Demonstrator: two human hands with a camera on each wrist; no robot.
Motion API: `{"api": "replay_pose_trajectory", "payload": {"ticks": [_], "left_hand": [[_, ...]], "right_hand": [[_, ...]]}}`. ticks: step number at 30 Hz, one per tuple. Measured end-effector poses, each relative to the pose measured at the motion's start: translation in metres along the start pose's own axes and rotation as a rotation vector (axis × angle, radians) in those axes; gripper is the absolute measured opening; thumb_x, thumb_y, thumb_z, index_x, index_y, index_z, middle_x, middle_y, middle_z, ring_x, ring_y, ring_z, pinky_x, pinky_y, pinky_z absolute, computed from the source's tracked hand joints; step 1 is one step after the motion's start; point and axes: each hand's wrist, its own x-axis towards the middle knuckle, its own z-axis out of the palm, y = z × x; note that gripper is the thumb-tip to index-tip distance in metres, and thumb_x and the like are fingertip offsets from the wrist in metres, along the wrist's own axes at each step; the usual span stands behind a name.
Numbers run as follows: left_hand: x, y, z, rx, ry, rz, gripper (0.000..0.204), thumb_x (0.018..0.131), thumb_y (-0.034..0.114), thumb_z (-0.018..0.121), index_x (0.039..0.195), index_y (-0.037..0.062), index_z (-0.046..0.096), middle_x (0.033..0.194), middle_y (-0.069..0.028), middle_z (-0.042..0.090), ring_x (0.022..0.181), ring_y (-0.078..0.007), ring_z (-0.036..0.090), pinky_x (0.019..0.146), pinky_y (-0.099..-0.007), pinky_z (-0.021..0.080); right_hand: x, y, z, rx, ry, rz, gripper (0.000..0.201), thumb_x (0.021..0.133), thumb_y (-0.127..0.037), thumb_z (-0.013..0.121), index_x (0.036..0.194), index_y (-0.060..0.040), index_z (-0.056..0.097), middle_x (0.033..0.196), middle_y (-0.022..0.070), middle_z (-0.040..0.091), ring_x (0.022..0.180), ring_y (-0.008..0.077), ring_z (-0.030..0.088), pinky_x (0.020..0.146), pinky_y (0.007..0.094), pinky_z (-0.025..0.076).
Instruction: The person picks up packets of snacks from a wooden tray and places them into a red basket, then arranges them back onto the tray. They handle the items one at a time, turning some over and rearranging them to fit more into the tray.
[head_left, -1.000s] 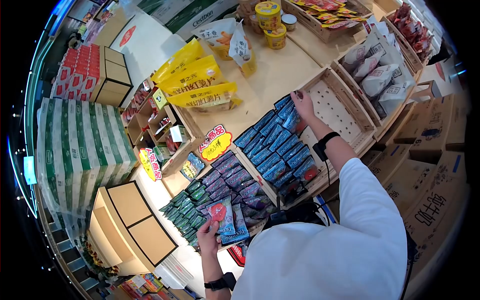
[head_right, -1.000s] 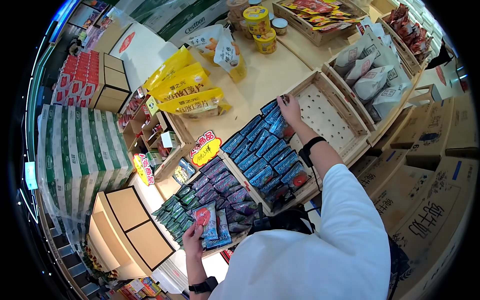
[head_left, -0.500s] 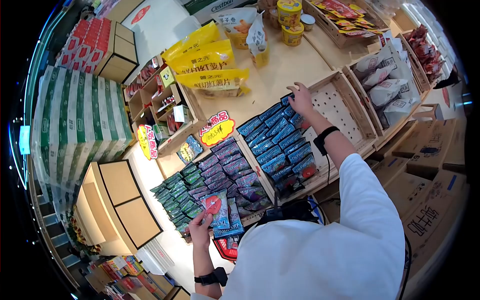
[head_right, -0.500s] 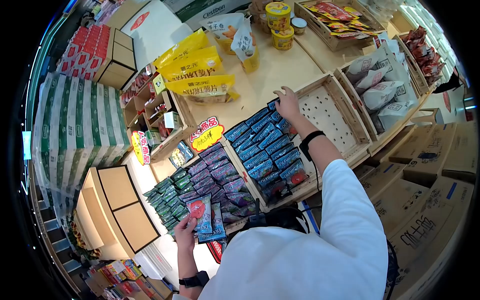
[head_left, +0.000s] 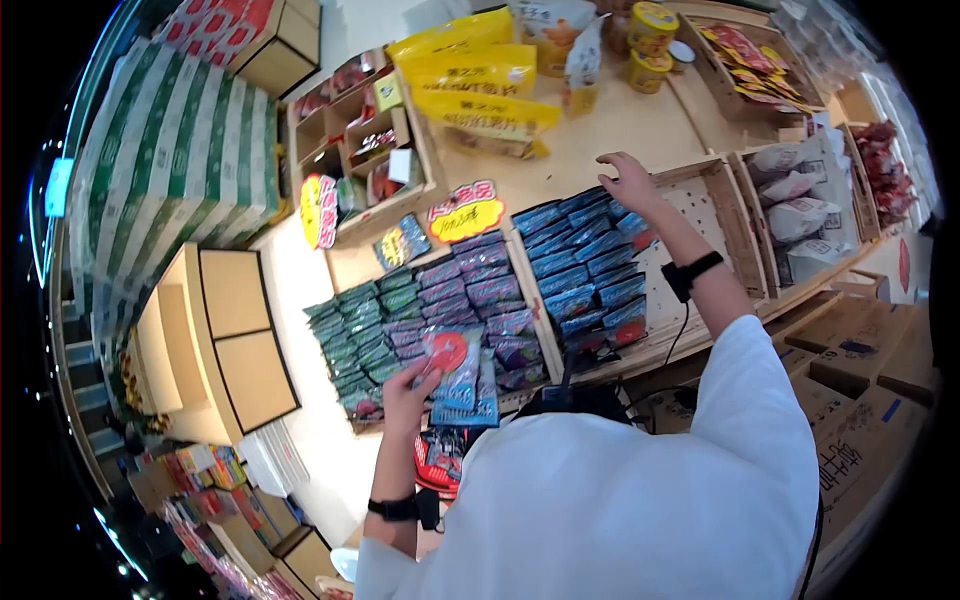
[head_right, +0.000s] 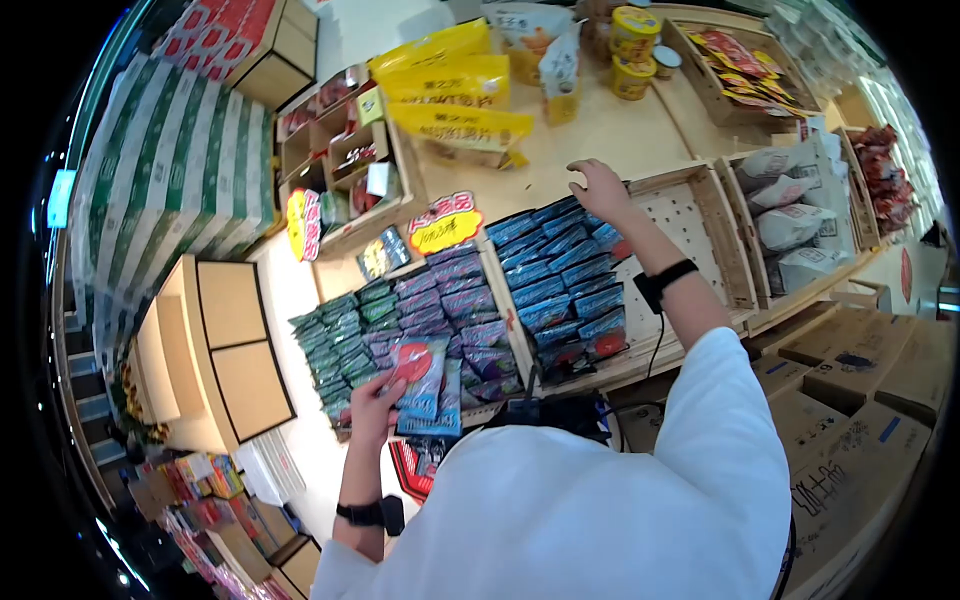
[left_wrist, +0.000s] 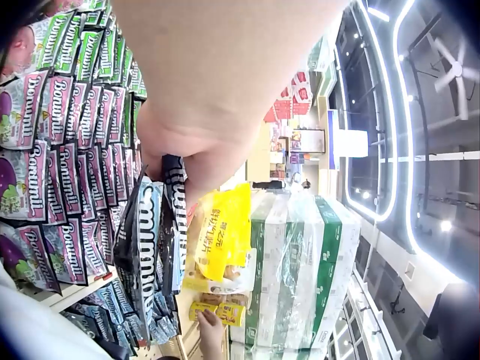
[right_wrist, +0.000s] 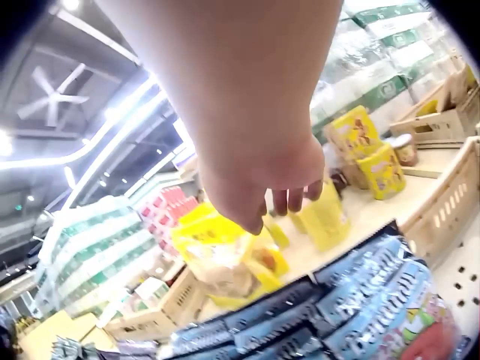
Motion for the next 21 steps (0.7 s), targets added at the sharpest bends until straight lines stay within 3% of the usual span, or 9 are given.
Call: {"api": "replay_pose_trajectory", "payload": {"ticks": [6,9,12,13,15,17,18,20,21], "left_hand": [[0.002,0.046,0.024,0.043,-0.207,0.149,0.032,0.076,0.008,0.074,0.105,-0.0035,0.066,0.099,-0.0097,0.067,0.090,-0.0132,0.060,0.082,-0.0258,0.045],[-0.001,0.062,0.034,0.260,-0.355,0.396,0.031,0.075,0.009,0.075,0.104,0.0001,0.067,0.101,-0.0085,0.067,0.092,-0.0136,0.060,0.083,-0.0270,0.046],[-0.005,0.070,0.044,0.316,-0.453,0.426,0.030,0.074,0.010,0.075,0.101,-0.0006,0.068,0.098,-0.0091,0.067,0.093,-0.0155,0.061,0.084,-0.0276,0.046],[-0.005,0.073,0.043,0.366,-0.541,0.421,0.042,0.071,0.010,0.078,0.110,0.0004,0.064,0.104,-0.0087,0.065,0.098,-0.0159,0.059,0.086,-0.0287,0.046],[-0.007,0.065,0.043,0.280,-0.663,0.427,0.054,0.069,0.008,0.079,0.118,0.0017,0.058,0.111,-0.0098,0.062,0.103,-0.0162,0.057,0.088,-0.0294,0.046],[-0.004,0.048,0.043,0.148,-0.833,0.406,0.089,0.062,0.002,0.083,0.138,0.0041,0.036,0.131,-0.0124,0.047,0.115,-0.0181,0.049,0.093,-0.0328,0.045],[-0.009,0.048,0.044,0.152,-0.844,0.410,0.089,0.062,0.002,0.083,0.138,0.0041,0.036,0.131,-0.0124,0.047,0.115,-0.0181,0.049,0.093,-0.0328,0.045],[-0.021,0.050,0.047,-0.118,-0.788,0.143,0.090,0.062,-0.003,0.081,0.138,0.0023,0.033,0.134,-0.0134,0.043,0.118,-0.0213,0.047,0.094,-0.0352,0.045],[-0.018,0.038,0.047,-0.181,-0.731,0.151,0.085,0.063,-0.007,0.078,0.136,0.0010,0.035,0.133,-0.0128,0.042,0.119,-0.0236,0.047,0.094,-0.0363,0.046]], "right_hand": [[-0.058,-0.161,-0.037,0.573,-0.527,-0.184,0.049,0.082,-0.034,0.067,0.119,-0.0039,0.055,0.109,0.0146,0.061,0.097,0.0242,0.061,0.080,0.0338,0.051],[-0.081,-0.206,-0.035,0.598,-0.557,-0.168,0.061,0.080,-0.038,0.069,0.127,-0.0045,0.048,0.112,0.0159,0.058,0.092,0.0214,0.061,0.074,0.0315,0.051],[-0.094,-0.210,-0.017,0.832,-0.769,0.055,0.062,0.078,-0.033,0.073,0.125,-0.0001,0.050,0.110,0.0157,0.060,0.091,0.0180,0.061,0.078,0.0299,0.050],[-0.097,-0.207,-0.017,0.820,-0.752,0.066,0.062,0.078,-0.033,0.073,0.125,-0.0001,0.050,0.110,0.0157,0.060,0.091,0.0180,0.061,0.078,0.0299,0.050],[-0.102,-0.203,-0.015,0.824,-0.996,0.081,0.058,0.077,-0.027,0.075,0.121,0.0036,0.052,0.108,0.0134,0.062,0.091,0.0150,0.061,0.082,0.0285,0.049],[-0.111,-0.189,-0.009,0.933,-1.014,0.153,0.054,0.078,-0.024,0.075,0.119,0.0039,0.054,0.107,0.0121,0.063,0.092,0.0146,0.061,0.083,0.0282,0.049],[-0.117,-0.179,-0.006,1.046,-1.045,0.218,0.051,0.078,-0.021,0.074,0.118,0.0042,0.055,0.107,0.0109,0.064,0.093,0.0141,0.060,0.084,0.0279,0.048],[-0.125,-0.156,-0.007,1.065,-0.994,0.236,0.044,0.081,-0.019,0.071,0.116,0.0031,0.057,0.107,0.0097,0.063,0.095,0.0135,0.059,0.085,0.0278,0.047],[-0.126,-0.141,-0.010,1.133,-0.859,0.319,0.042,0.082,-0.019,0.070,0.116,0.0021,0.056,0.108,0.0084,0.063,0.097,0.0131,0.059,0.087,0.0270,0.046]]}}
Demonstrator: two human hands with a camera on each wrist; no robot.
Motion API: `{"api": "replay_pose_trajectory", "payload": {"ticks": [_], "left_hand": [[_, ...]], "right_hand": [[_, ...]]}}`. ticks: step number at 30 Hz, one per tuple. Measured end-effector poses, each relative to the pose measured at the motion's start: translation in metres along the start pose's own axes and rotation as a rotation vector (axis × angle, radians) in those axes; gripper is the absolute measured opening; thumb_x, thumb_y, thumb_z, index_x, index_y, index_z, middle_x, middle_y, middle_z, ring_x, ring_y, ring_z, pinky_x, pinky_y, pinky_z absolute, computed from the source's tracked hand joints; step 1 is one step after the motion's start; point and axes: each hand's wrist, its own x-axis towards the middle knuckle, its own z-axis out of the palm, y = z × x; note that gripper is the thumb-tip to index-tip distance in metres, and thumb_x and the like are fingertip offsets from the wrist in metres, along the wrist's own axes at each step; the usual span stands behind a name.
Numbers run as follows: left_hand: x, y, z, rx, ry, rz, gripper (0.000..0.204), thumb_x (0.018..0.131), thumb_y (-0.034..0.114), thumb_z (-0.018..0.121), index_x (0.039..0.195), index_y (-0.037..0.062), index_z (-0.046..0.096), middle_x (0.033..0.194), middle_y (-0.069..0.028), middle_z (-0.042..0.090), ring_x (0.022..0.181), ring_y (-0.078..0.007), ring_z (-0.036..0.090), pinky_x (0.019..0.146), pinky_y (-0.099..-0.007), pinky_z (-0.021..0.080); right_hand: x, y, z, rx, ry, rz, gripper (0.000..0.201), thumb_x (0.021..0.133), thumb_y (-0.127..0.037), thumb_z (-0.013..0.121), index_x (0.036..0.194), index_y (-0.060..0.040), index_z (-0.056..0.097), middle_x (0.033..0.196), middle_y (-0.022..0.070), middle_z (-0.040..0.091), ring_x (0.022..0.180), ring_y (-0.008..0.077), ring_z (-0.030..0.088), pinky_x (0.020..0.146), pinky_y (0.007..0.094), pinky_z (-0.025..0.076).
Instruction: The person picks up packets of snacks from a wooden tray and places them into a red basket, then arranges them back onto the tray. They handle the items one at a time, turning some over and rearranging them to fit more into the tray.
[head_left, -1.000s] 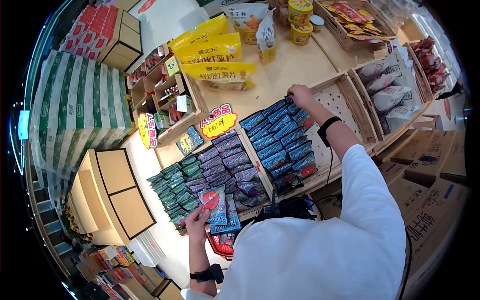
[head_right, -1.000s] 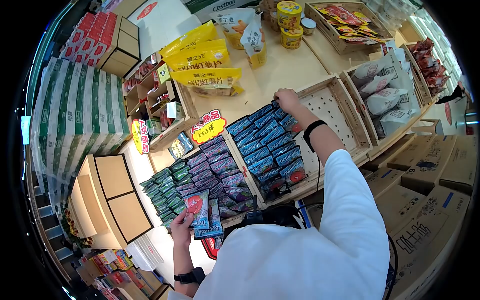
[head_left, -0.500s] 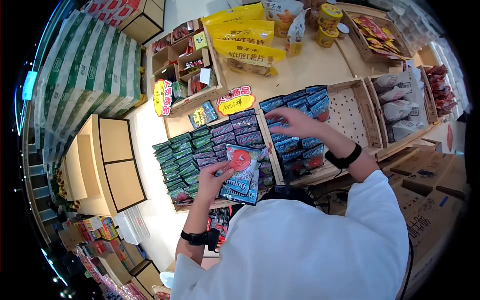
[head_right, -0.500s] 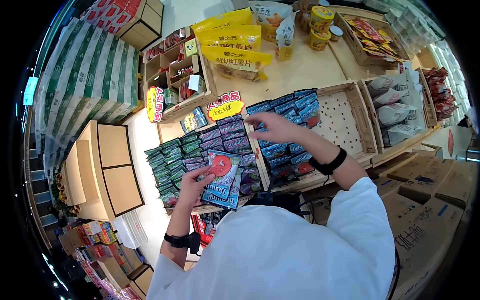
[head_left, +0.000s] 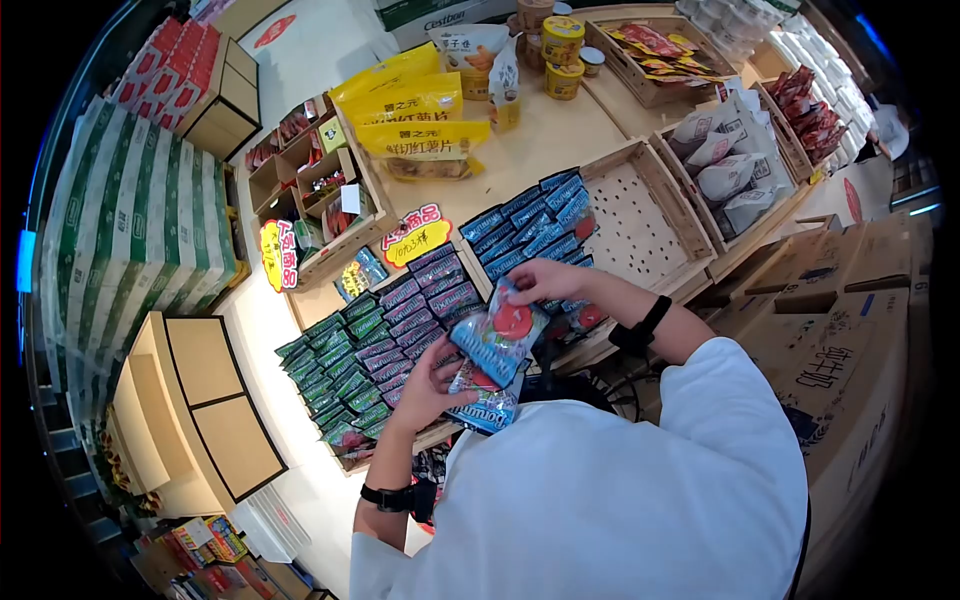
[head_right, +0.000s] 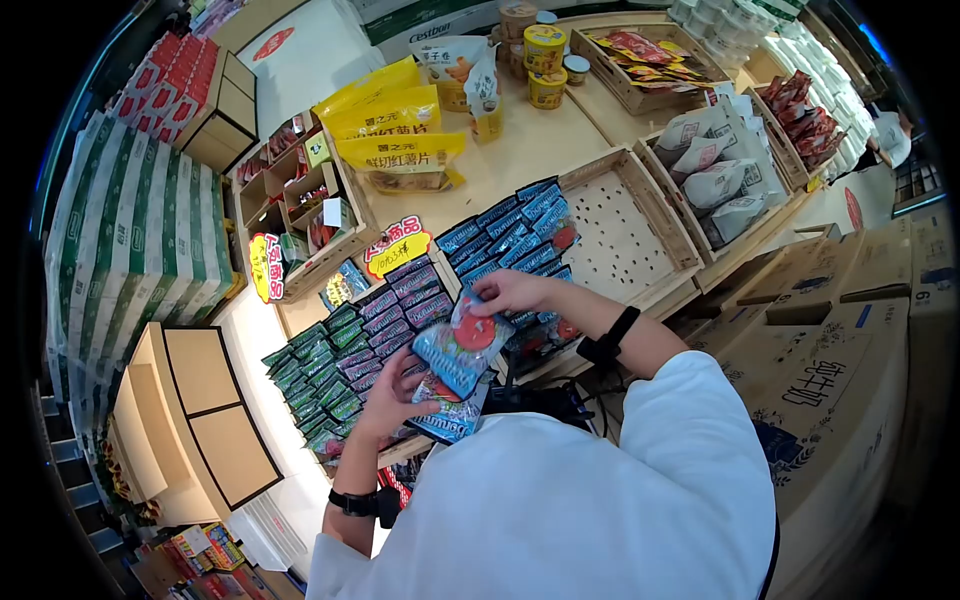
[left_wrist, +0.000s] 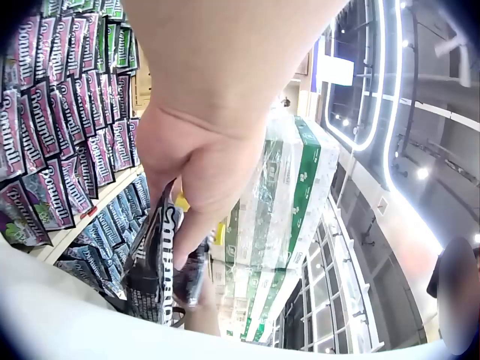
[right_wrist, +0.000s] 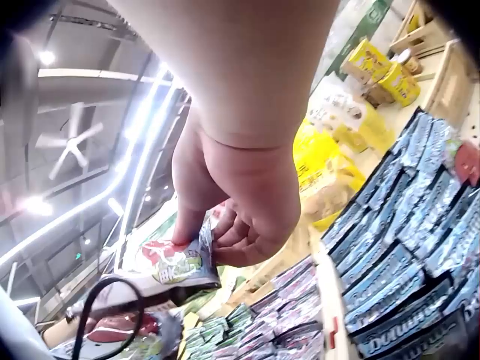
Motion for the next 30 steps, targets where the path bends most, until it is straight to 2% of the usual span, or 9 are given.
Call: {"api": "replay_pose_trajectory", "payload": {"ticks": [5,9,12,18,22,24,25,27,30], "left_hand": [[-0.001,-0.014,-0.027,0.079,0.073,-0.074,0.071,0.064,-0.010,0.075,0.127,-0.0005,0.045,0.129,-0.0135,0.047,0.118,-0.0243,0.048,0.095,-0.0369,0.046],[-0.007,-0.008,-0.037,0.053,0.188,-0.071,0.053,0.067,-0.013,0.071,0.116,-0.0054,0.053,0.120,-0.0139,0.055,0.115,-0.0231,0.053,0.095,-0.0344,0.046],[-0.012,-0.006,-0.046,0.027,0.334,-0.064,0.053,0.068,-0.015,0.069,0.117,-0.0044,0.053,0.120,-0.0143,0.055,0.112,-0.0222,0.054,0.091,-0.0323,0.049],[-0.017,-0.007,-0.050,0.041,0.435,-0.108,0.053,0.068,-0.016,0.067,0.116,-0.0015,0.053,0.123,-0.0123,0.054,0.113,-0.0223,0.053,0.091,-0.0317,0.048],[-0.019,-0.007,-0.049,0.047,0.466,-0.114,0.049,0.069,-0.016,0.066,0.114,-0.0011,0.054,0.124,-0.0131,0.053,0.113,-0.0231,0.053,0.088,-0.0318,0.050],[-0.018,-0.009,-0.050,0.058,0.464,-0.095,0.048,0.070,-0.015,0.066,0.114,-0.0012,0.054,0.125,-0.0138,0.052,0.114,-0.0239,0.052,0.088,-0.0326,0.050],[-0.018,-0.008,-0.049,0.062,0.464,-0.095,0.048,0.070,-0.015,0.066,0.114,-0.0012,0.054,0.125,-0.0138,0.052,0.114,-0.0239,0.052,0.088,-0.0326,0.050],[-0.017,-0.003,-0.043,0.021,0.465,-0.118,0.050,0.068,-0.016,0.068,0.114,-0.0013,0.054,0.124,-0.0141,0.053,0.114,-0.0241,0.051,0.091,-0.0344,0.049],[-0.018,-0.007,-0.047,0.048,0.468,-0.102,0.049,0.068,-0.016,0.068,0.113,-0.0017,0.054,0.123,-0.0145,0.053,0.114,-0.0238,0.052,0.089,-0.0344,0.050]], "right_hand": [[-0.049,0.035,-0.085,0.438,0.588,-0.140,0.050,0.087,-0.028,0.065,0.128,-0.0055,0.046,0.116,0.0041,0.057,0.109,0.0148,0.052,0.094,0.0332,0.040],[-0.079,0.110,-0.158,0.668,1.050,-0.229,0.046,0.087,-0.031,0.064,0.125,-0.0108,0.048,0.113,0.0017,0.057,0.101,0.0159,0.051,0.087,0.0335,0.039],[-0.088,0.147,-0.174,0.761,1.181,-0.140,0.041,0.088,-0.030,0.063,0.122,-0.0144,0.049,0.109,0.0003,0.057,0.097,0.0150,0.052,0.083,0.0319,0.039],[-0.057,0.214,-0.187,0.955,1.086,-0.246,0.034,0.090,-0.021,0.060,0.120,-0.0138,0.048,0.105,0.0023,0.056,0.097,0.0158,0.051,0.080,0.0386,0.044],[-0.032,0.213,-0.178,0.841,1.052,-0.096,0.045,0.085,-0.015,0.062,0.126,-0.0098,0.045,0.113,0.0111,0.053,0.099,0.0220,0.053,0.085,0.0406,0.045],[-0.015,0.191,-0.169,-0.261,1.614,0.262,0.062,0.077,-0.014,0.063,0.134,-0.0094,0.038,0.121,0.0206,0.046,0.107,0.0310,0.051,0.093,0.0389,0.043],[-0.013,0.196,-0.174,-0.257,1.614,0.261,0.062,0.077,-0.014,0.063,0.134,-0.0094,0.038,0.121,0.0206,0.046,0.107,0.0310,0.051,0.093,0.0389,0.043],[-0.006,0.210,-0.188,-0.122,1.421,0.187,0.080,0.071,-0.018,0.066,0.142,-0.0130,0.029,0.129,0.0281,0.034,0.116,0.0389,0.044,0.099,0.0375,0.039],[0.000,0.214,-0.202,-0.002,1.254,0.158,0.084,0.072,-0.022,0.067,0.145,-0.0159,0.025,0.132,0.0266,0.030,0.122,0.0401,0.038,0.101,0.0383,0.037]]}}
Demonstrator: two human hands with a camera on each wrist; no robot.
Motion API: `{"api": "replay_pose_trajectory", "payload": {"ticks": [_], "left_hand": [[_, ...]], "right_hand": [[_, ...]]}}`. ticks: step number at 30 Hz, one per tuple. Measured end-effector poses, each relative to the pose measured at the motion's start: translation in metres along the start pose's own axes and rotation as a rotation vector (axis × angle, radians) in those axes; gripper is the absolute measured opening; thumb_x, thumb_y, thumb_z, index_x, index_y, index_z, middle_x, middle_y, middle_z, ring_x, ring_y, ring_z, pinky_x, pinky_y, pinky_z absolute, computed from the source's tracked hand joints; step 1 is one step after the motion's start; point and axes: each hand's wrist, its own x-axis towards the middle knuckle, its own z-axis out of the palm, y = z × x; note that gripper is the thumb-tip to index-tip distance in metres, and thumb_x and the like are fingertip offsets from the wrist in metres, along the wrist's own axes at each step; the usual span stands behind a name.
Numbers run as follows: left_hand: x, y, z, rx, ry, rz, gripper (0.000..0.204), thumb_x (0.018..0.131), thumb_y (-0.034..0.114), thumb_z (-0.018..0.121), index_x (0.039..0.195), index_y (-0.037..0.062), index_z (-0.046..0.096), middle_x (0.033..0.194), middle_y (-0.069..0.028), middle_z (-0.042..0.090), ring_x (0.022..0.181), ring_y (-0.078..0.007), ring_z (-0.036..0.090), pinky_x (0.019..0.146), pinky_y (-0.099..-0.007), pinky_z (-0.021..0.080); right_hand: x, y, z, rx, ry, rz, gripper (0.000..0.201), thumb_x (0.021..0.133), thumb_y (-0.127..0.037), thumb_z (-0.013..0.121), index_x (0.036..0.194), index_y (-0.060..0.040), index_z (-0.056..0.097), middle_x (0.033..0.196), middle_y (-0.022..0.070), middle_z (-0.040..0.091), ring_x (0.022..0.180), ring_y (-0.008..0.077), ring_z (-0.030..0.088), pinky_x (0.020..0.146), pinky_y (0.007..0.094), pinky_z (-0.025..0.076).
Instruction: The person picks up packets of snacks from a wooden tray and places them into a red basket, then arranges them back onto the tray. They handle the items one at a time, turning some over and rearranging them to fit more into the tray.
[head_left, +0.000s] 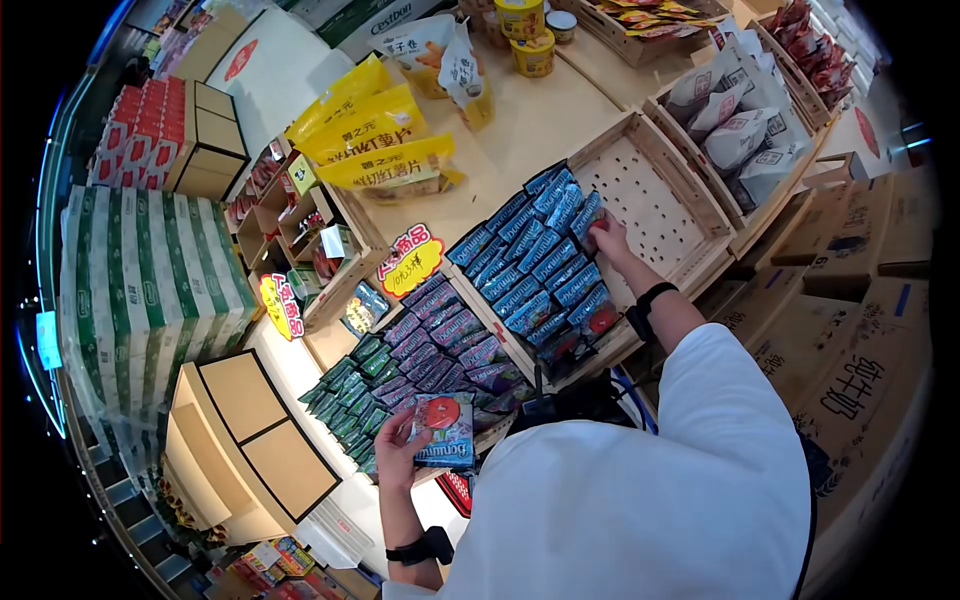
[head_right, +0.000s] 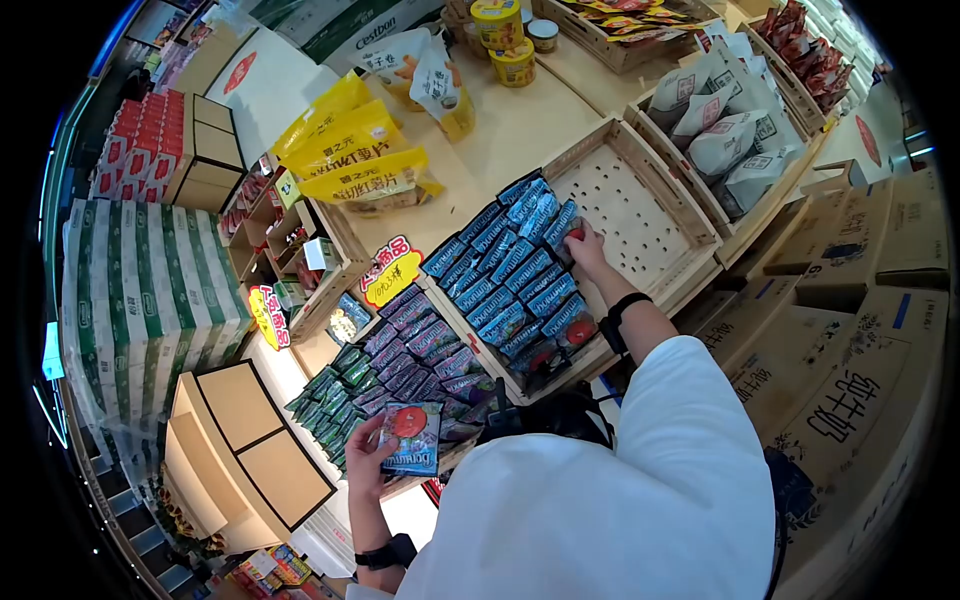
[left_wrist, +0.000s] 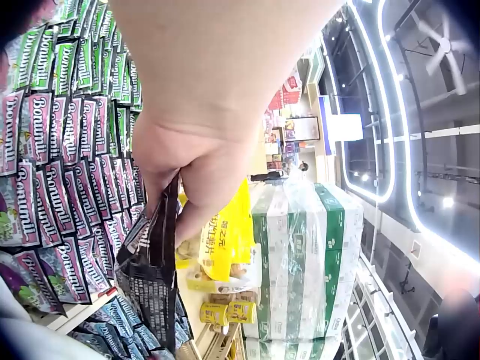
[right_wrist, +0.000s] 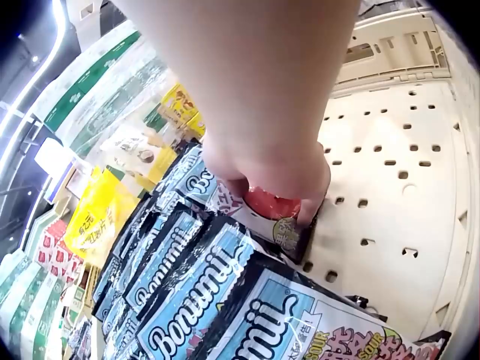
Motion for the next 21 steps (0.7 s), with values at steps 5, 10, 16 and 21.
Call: {"api": "replay_pose_trajectory", "payload": {"ticks": [5,10,16,21], "left_hand": [[-0.001,0.004,0.005,-0.006,0.000,-0.019,0.050,0.069,-0.016,0.068,0.114,-0.0019,0.054,0.123,-0.0149,0.053,0.114,-0.0242,0.052,0.088,-0.0338,0.051],[0.005,0.005,0.009,0.047,-0.048,-0.001,0.051,0.070,-0.014,0.069,0.116,-0.0016,0.053,0.124,-0.0153,0.053,0.116,-0.0257,0.051,0.090,-0.0350,0.050],[0.011,0.029,0.030,0.214,-0.170,0.063,0.054,0.069,-0.009,0.073,0.119,0.0003,0.053,0.124,-0.0121,0.055,0.118,-0.0225,0.051,0.091,-0.0326,0.046],[0.012,0.052,0.068,0.150,-0.323,0.113,0.079,0.068,-0.011,0.072,0.136,0.0053,0.036,0.138,-0.0123,0.039,0.119,-0.0209,0.049,0.092,-0.0328,0.046]], "right_hand": [[-0.048,-0.049,0.007,0.001,0.011,0.065,0.089,0.076,-0.035,0.068,0.147,-0.0158,0.018,0.138,0.0274,0.022,0.126,0.0407,0.032,0.102,0.0402,0.036],[-0.028,-0.036,-0.010,-0.119,-0.189,-0.068,0.089,0.077,-0.036,0.066,0.144,-0.0043,0.018,0.129,0.0295,0.040,0.122,0.0387,0.041,0.101,0.0399,0.037],[-0.057,-0.113,-0.014,-0.321,0.109,-0.478,0.061,0.079,-0.027,0.066,0.129,0.0004,0.044,0.122,0.0222,0.051,0.107,0.0297,0.055,0.090,0.0359,0.046],[-0.187,-0.238,0.001,-0.229,-0.785,-0.733,0.060,0.077,-0.034,0.071,0.125,-0.0043,0.050,0.121,0.0169,0.055,0.110,0.0263,0.055,0.090,0.0352,0.047]]}}
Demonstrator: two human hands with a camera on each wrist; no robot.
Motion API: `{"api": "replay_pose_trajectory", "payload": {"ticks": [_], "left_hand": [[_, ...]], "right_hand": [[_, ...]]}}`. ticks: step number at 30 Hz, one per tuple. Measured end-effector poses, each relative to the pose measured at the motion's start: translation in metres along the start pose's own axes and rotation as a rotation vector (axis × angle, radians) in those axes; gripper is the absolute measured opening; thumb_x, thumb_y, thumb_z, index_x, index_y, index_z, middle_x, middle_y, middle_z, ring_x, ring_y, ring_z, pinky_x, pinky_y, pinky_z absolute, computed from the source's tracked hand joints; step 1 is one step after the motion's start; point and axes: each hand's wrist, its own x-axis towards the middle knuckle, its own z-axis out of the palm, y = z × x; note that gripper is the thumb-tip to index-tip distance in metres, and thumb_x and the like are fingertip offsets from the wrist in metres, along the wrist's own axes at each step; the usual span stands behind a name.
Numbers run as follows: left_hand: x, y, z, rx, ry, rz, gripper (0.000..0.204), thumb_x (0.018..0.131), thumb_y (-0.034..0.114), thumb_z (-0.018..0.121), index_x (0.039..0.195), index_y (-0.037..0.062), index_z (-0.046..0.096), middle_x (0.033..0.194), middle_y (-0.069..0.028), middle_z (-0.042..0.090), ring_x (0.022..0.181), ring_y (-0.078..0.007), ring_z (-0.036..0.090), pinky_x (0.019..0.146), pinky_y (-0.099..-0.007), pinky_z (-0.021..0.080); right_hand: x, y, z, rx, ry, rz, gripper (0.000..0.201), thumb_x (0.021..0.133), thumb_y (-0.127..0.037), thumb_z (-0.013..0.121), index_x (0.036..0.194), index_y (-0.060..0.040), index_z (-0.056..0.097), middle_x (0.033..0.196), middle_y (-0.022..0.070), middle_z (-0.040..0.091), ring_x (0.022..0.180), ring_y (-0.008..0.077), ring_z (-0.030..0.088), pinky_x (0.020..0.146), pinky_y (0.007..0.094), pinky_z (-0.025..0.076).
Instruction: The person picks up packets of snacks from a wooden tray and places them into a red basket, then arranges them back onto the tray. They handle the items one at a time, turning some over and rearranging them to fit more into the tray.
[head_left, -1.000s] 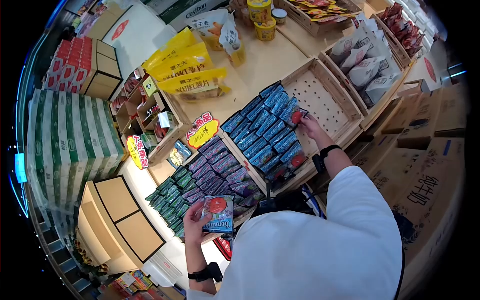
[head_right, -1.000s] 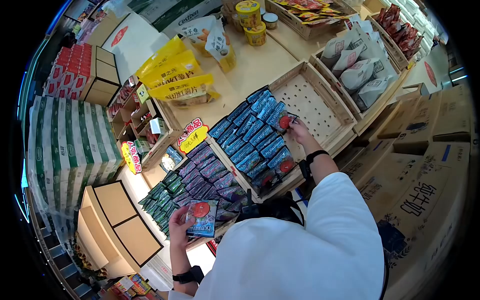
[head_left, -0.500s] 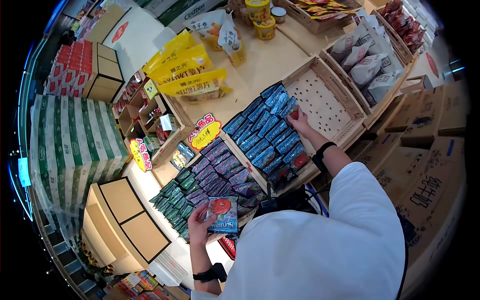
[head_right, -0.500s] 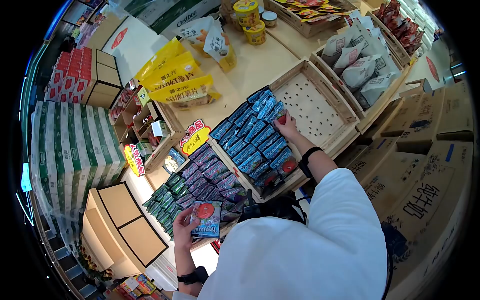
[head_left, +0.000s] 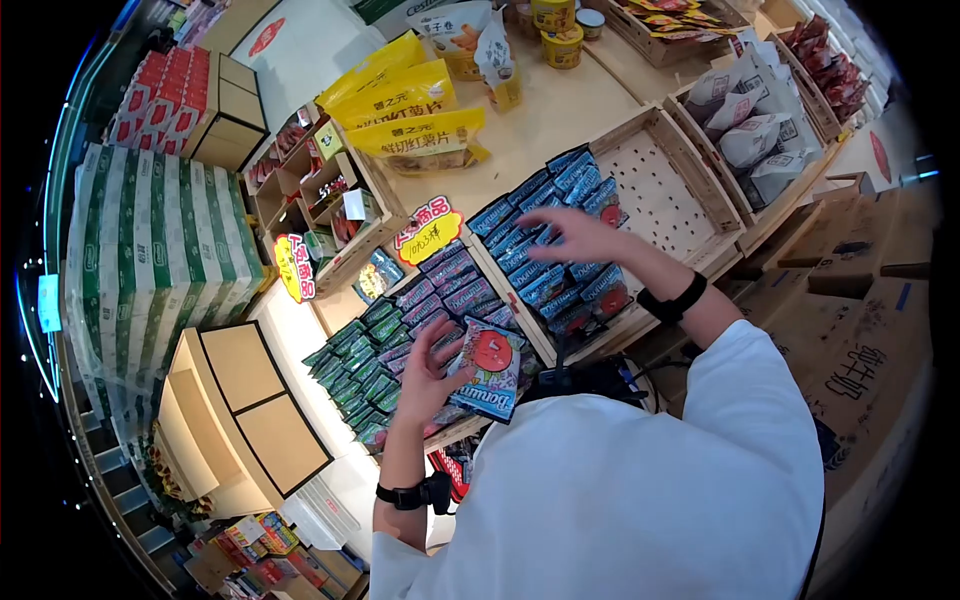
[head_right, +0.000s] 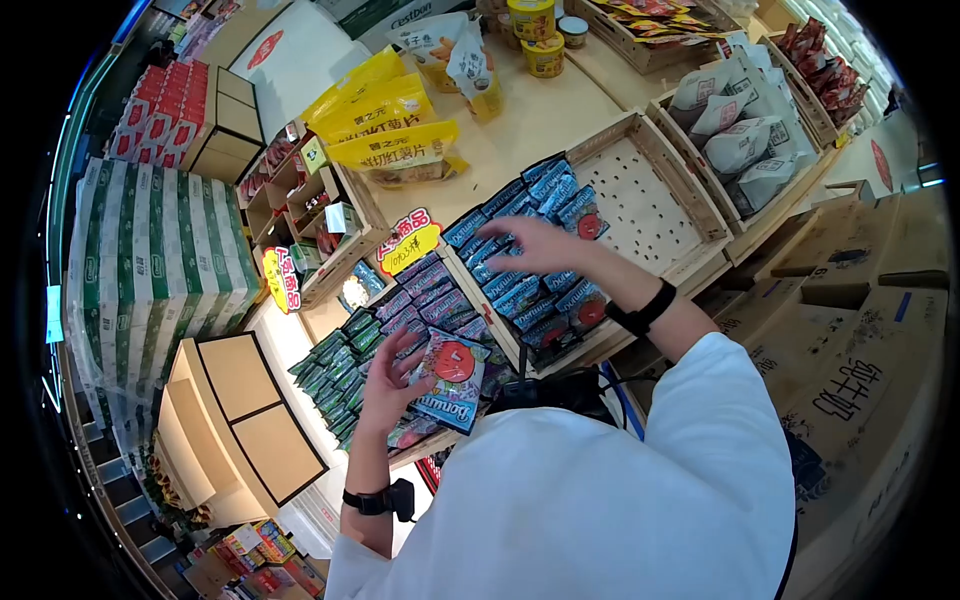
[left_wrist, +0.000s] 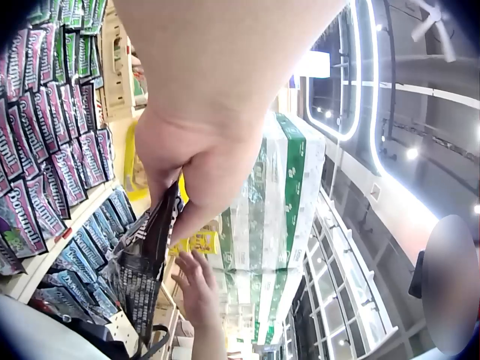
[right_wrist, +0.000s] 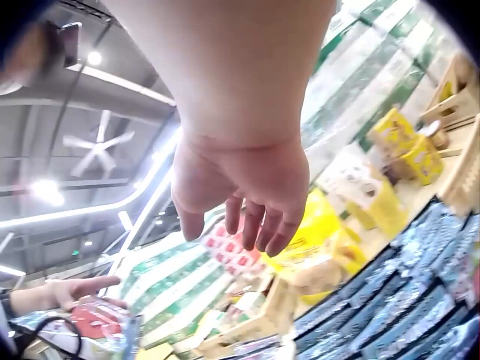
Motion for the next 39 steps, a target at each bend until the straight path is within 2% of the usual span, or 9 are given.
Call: {"api": "replay_pose_trajectory", "payload": {"ticks": [5,8,10,12,20,23,26,31,39], "left_hand": [[0.012,-0.002,0.023,0.174,-0.244,0.186,0.078,0.070,-0.009,0.072,0.137,0.0093,0.036,0.138,-0.0082,0.037,0.117,-0.0210,0.052,0.084,-0.0298,0.050],[0.013,0.003,0.025,0.171,-0.179,0.227,0.076,0.070,-0.009,0.072,0.135,0.0071,0.037,0.138,-0.0087,0.036,0.116,-0.0219,0.052,0.085,-0.0300,0.051],[0.014,0.004,0.023,0.120,-0.114,0.215,0.071,0.071,-0.009,0.070,0.133,0.0050,0.038,0.137,-0.0089,0.038,0.117,-0.0225,0.052,0.088,-0.0313,0.050],[0.013,-0.002,0.011,-0.009,0.163,0.250,0.062,0.079,-0.004,0.066,0.133,0.0030,0.038,0.139,-0.0125,0.037,0.120,-0.0235,0.049,0.092,-0.0338,0.048],[-0.032,-0.083,-0.069,0.036,0.520,-0.010,0.037,0.087,0.009,0.063,0.122,0.0021,0.050,0.114,-0.0063,0.056,0.100,-0.0151,0.057,0.078,-0.0269,0.050],[-0.055,-0.116,-0.076,0.107,0.566,-0.191,0.034,0.089,0.013,0.061,0.119,0.0028,0.052,0.107,-0.0049,0.058,0.093,-0.0126,0.057,0.072,-0.0244,0.050],[-0.068,-0.139,-0.078,0.032,0.577,-0.286,0.031,0.090,0.016,0.061,0.117,0.0033,0.053,0.100,-0.0044,0.060,0.086,-0.0117,0.059,0.069,-0.0239,0.049],[-0.080,-0.163,-0.083,-0.006,0.483,-0.362,0.029,0.090,0.019,0.061,0.113,0.0038,0.055,0.090,-0.0033,0.062,0.079,-0.0116,0.061,0.065,-0.0242,0.049],[-0.101,-0.175,-0.087,0.016,0.420,-0.405,0.025,0.092,0.023,0.057,0.106,0.0020,0.058,0.093,-0.0030,0.060,0.083,-0.0122,0.059,0.071,-0.0265,0.047]], "right_hand": [[-0.001,-0.041,0.065,-0.383,-0.261,-0.622,0.081,0.066,-0.046,0.076,0.129,-0.0062,0.045,0.121,0.0184,0.054,0.120,0.0314,0.048,0.097,0.0405,0.040],[0.005,-0.051,0.059,-0.074,-0.596,-0.119,0.079,0.067,-0.042,0.077,0.130,-0.0074,0.043,0.105,0.0163,0.061,0.106,0.0286,0.057,0.086,0.0373,0.046],[0.007,-0.033,0.055,-0.142,-0.592,-0.115,0.066,0.071,-0.036,0.075,0.124,-0.0054,0.049,0.095,0.0142,0.063,0.093,0.0268,0.060,0.076,0.0348,0.047],[0.005,0.000,0.041,-0.147,-0.509,-0.266,0.050,0.076,-0.032,0.072,0.113,-0.0018,0.057,0.093,0.0137,0.062,0.088,0.0272,0.060,0.075,0.0346,0.047],[-0.077,0.164,-0.083,0.084,0.518,0.165,0.026,0.087,-0.023,0.063,0.104,-0.0026,0.058,0.078,0.0016,0.057,0.069,0.0089,0.049,0.062,0.0280,0.044],[-0.103,0.160,-0.088,0.119,0.487,0.625,0.020,0.089,-0.017,0.060,0.102,-0.0015,0.058,0.079,0.0021,0.058,0.070,0.0092,0.050,0.064,0.0271,0.044],[-0.110,0.254,-0.061,0.112,0.546,0.472,0.017,0.086,-0.012,0.059,0.099,-0.0001,0.057,0.078,0.0055,0.057,0.074,0.0149,0.053,0.071,0.0313,0.047],[-0.079,0.280,-0.021,0.256,0.642,0.584,0.058,0.071,-0.004,0.059,0.127,-0.0017,0.045,0.115,0.0164,0.057,0.106,0.0265,0.055,0.089,0.0350,0.044],[-0.054,0.245,-0.015,0.259,0.620,0.580,0.066,0.072,-0.007,0.060,0.135,-0.0047,0.037,0.119,0.0157,0.054,0.106,0.0245,0.054,0.088,0.0337,0.045]]}}
